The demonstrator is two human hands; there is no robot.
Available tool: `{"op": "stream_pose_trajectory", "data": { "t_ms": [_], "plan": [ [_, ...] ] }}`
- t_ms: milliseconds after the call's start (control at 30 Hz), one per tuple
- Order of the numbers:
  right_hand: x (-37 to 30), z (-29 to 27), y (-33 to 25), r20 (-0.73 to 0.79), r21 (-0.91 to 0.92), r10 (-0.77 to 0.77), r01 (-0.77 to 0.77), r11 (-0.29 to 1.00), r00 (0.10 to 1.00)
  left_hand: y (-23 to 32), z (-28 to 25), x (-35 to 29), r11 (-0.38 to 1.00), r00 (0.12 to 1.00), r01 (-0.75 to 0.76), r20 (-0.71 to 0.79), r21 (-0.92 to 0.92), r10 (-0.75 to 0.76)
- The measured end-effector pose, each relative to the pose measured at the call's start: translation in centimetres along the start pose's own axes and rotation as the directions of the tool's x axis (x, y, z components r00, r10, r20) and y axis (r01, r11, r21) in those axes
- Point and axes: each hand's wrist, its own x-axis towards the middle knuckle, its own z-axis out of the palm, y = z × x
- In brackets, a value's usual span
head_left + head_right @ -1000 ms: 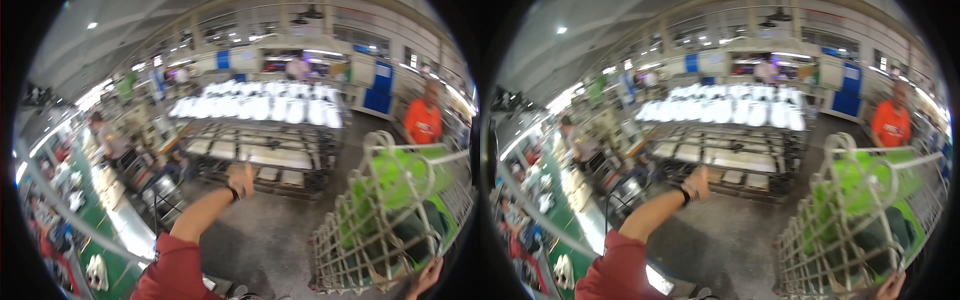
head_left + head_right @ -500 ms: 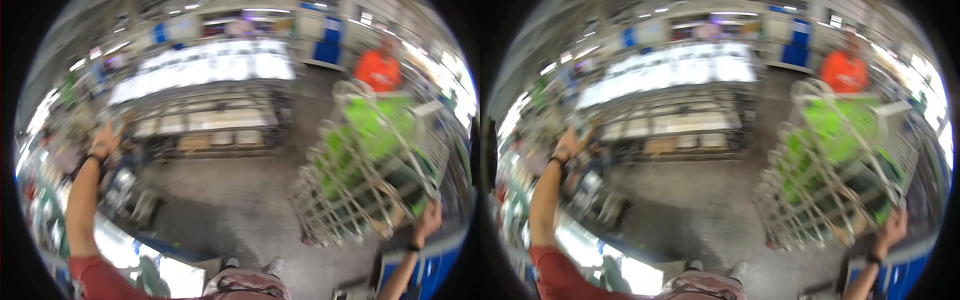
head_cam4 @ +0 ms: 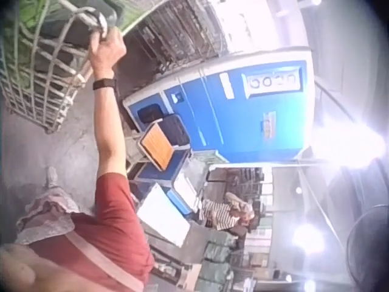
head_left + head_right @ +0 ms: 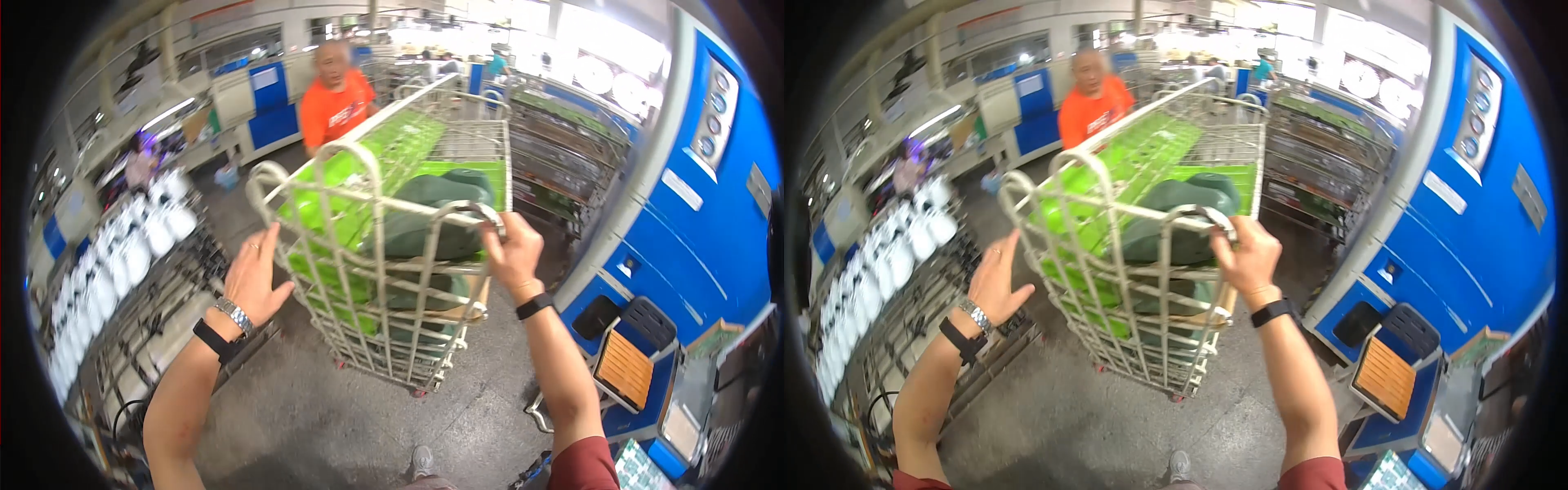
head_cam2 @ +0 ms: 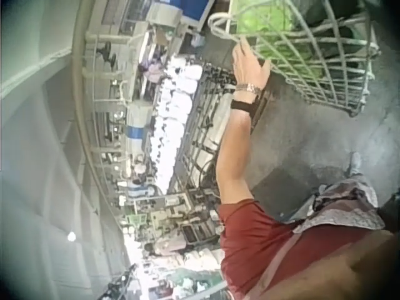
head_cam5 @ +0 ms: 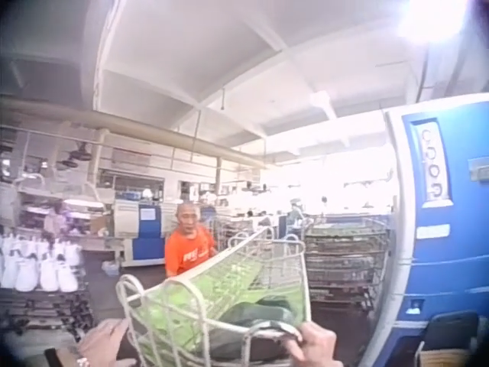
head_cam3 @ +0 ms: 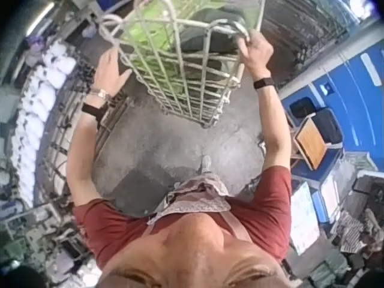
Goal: Assembling shoe components by fitting uppers onto lasts, using a hand tool, and organizing shoes on a production line.
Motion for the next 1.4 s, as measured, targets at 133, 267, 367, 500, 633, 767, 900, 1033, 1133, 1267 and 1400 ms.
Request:
{"op": "stream_pose_trajectory", "data": {
  "t_ms": [133, 267, 367, 500, 633, 767, 900, 1033, 1133, 1267, 1400],
  "plan": [
    [0.5, 0.1, -0.1, -0.002, 0.095, 0.012, -0.012, 0.995, 1.000, 0.8, 0.5, 8.5, 0.990, 0.988, 0.049, -0.152, 0.136, -0.028],
    [0.6, 0.7, 0.6, -0.009, 0.150, -0.007, 0.008, 0.989, 1.000, -3.3, 2.1, 12.7, 0.980, 0.994, 0.086, -0.083, 0.181, -0.072],
    [0.6, 0.2, 1.3, -0.008, 0.117, -0.019, 0.020, 0.993, 1.000, -4.3, 2.1, 14.7, 0.924, 0.986, 0.157, -0.002, 0.350, -0.167],
    [0.7, 0.5, 0.6, -0.024, 0.101, -0.034, 0.037, 0.994, 0.999, -9.4, 1.7, 16.1, 0.955, 0.993, 0.108, -0.085, 0.278, -0.087],
    [0.3, 0.8, 0.5, -0.006, -0.001, -0.019, 0.019, 1.000, 1.000, -11.6, 1.4, 16.7, 0.998, 0.986, 0.063, 0.155, 0.025, -0.066],
    [0.4, 0.3, 0.3, -0.032, -0.037, 0.011, -0.012, 0.999, 0.999, -10.1, 2.1, 16.1, 1.000, 0.999, 0.000, -0.052, 0.011, 0.001],
    [0.4, 0.9, 0.3, -0.048, -0.063, 0.031, -0.034, 0.997, 0.998, -10.1, 2.1, 16.0, 1.000, 0.995, 0.026, -0.094, -0.015, -0.027],
    [0.4, 0.4, 0.3, -0.064, -0.088, 0.007, -0.012, 0.996, 0.998, -10.0, 1.7, 15.3, 0.998, 0.980, -0.042, -0.198, -0.038, 0.033],
    [-0.1, 0.0, 0.5, -0.076, -0.053, 0.034, -0.038, 0.998, 0.997, -9.1, 1.5, 14.4, 0.999, 0.986, 0.009, -0.164, -0.044, -0.017],
    [-0.2, -0.7, 0.5, -0.054, -0.055, 0.038, -0.041, 0.998, 0.998, -8.5, 0.4, 12.6, 0.999, 0.986, 0.037, -0.164, -0.026, -0.040],
    [-1.4, -2.3, 1.3, -0.104, -0.026, 0.097, -0.100, 0.995, 0.990, -7.0, 2.1, 11.8, 0.990, 0.947, -0.096, -0.315, -0.102, 0.060]
  ]
}}
